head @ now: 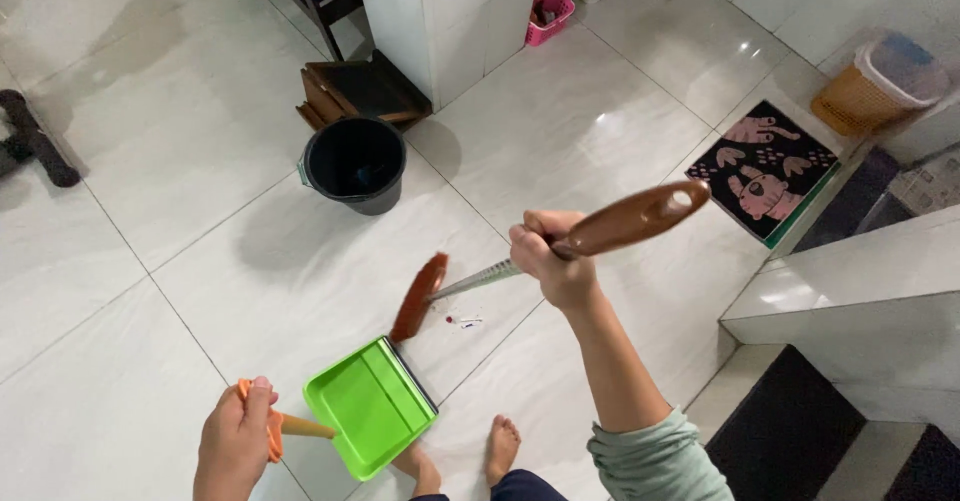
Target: The person sweeps debris from the stairs and the floor into a dustpan using a broom, then carries the dustpan to a sink area and sets it down.
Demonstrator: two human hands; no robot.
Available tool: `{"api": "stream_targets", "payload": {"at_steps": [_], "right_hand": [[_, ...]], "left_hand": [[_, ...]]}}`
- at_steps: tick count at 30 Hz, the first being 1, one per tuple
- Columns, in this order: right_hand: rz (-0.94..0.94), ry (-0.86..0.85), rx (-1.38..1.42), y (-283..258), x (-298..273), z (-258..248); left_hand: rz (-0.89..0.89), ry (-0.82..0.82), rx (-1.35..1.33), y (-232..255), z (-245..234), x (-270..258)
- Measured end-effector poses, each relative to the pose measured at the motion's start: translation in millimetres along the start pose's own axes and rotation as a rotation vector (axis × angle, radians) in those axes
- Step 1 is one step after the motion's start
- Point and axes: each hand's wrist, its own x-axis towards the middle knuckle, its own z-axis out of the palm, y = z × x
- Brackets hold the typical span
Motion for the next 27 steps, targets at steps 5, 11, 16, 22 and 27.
{"api": "stream_targets", "payload": {"at_steps": [5, 11, 16, 22, 27], "right_hand": [[-0.016, 0.093, -0.025, -32, -2, -20], [-0.24, 0.264, -0.009, -59, -8, -55], [-0.458, 0.44, -0.002, -87, -21, -61], [-0.446, 0.636, -0.163, -42, -50, -15], [-0.334, 0.788, -0.386, 10, -99, 51]], "left_hand": [[0.026, 0.01, 0.081, 23, 25, -17], [0.02, -0.004, -0.015, 34, 39, -17], [0.225, -0.005, -0.028, 0, 50, 10], [0.144, -0.187, -0.071, -60, 28, 46], [0.401, -0.341, -0.555, -155, 40, 67]]}}
